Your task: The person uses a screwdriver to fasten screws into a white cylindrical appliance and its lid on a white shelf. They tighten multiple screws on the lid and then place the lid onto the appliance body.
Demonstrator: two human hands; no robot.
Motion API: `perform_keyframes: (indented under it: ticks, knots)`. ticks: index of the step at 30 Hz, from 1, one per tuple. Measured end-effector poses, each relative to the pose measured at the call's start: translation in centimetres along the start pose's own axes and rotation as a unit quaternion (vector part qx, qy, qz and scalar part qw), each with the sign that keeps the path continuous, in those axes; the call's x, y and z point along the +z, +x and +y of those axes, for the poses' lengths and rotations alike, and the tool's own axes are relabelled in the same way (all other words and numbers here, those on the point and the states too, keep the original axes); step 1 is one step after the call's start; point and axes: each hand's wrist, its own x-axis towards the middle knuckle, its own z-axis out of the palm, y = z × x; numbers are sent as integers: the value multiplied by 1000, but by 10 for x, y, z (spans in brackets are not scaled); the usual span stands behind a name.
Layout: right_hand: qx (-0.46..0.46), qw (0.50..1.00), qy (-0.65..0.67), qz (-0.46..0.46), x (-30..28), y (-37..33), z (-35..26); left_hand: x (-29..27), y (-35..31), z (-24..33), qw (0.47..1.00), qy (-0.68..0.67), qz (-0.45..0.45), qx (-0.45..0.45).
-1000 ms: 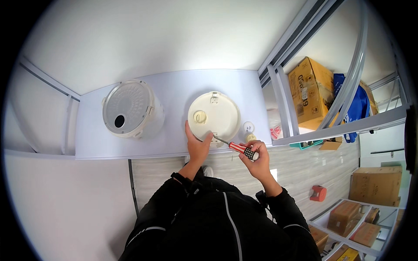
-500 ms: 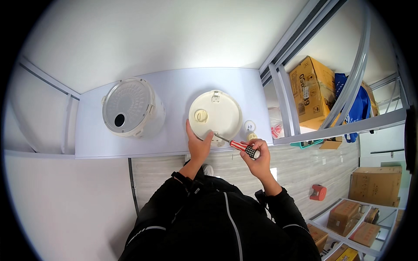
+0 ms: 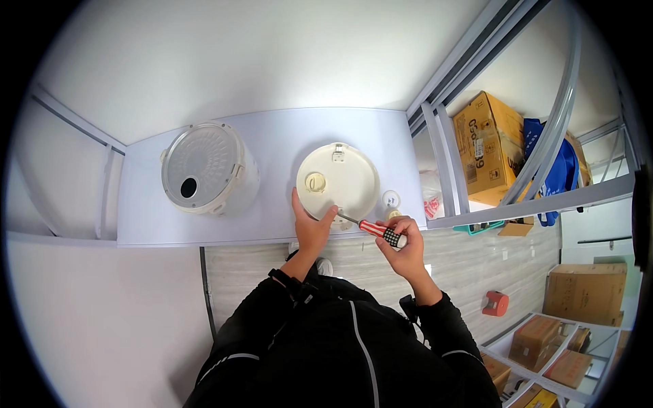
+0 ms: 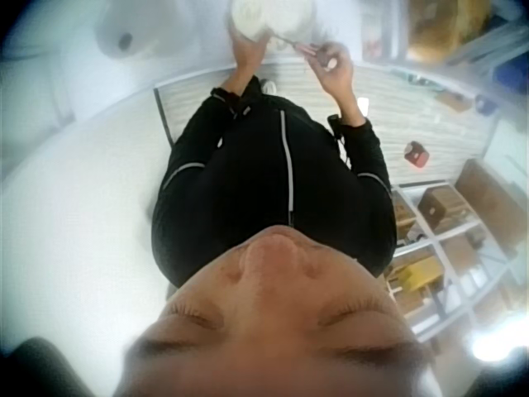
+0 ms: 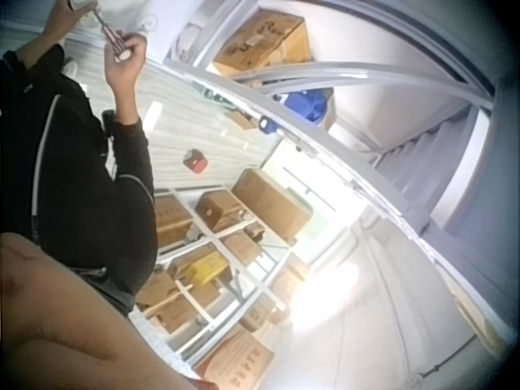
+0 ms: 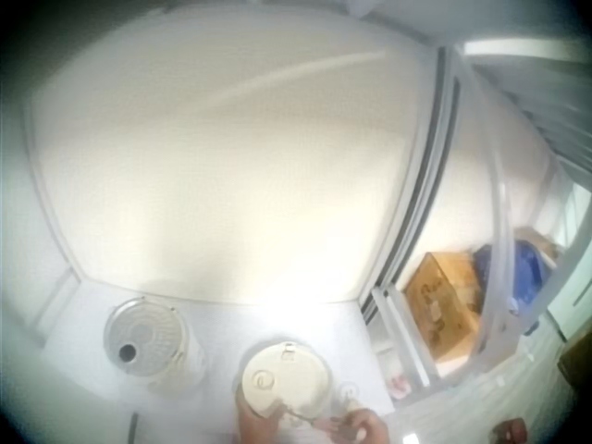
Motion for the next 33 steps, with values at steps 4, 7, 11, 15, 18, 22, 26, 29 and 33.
perform_keyframes:
  ticks: [4,7,11,15,18,22,26,29,33]
  knots:
    - [-5,1000,-2,4,0,3,0,0,1,-3,1000,15,7,4]
    - [-9,1000,-3,16,-1,4,0,0,1,-4,1000,8,5,9]
    - [-8,1000,-1,13,-2,5,2,-1,2,-1,1000,-4,-4,-8]
    - [-2,1000,8,11,-2,6,2,-1,3,-5,1000,1,1,3]
    - [-3,1000,-4,-14,-5,7,3,-1,1,-2,1000,6,1,6]
    - [2,1000,10,-12,-5,9,3,-3,4,-9,1000,15,-5,22]
    - [20,1000,15,-17,-8,17,-1,-5,5,-12,999,23,-12,28]
    - [93,995,24,-26,-17,24,5,-7,6,-10,999,29,-21,26]
    - [177,984,33,5,-32,30,34,-9,8,-6,999,17,-36,11]
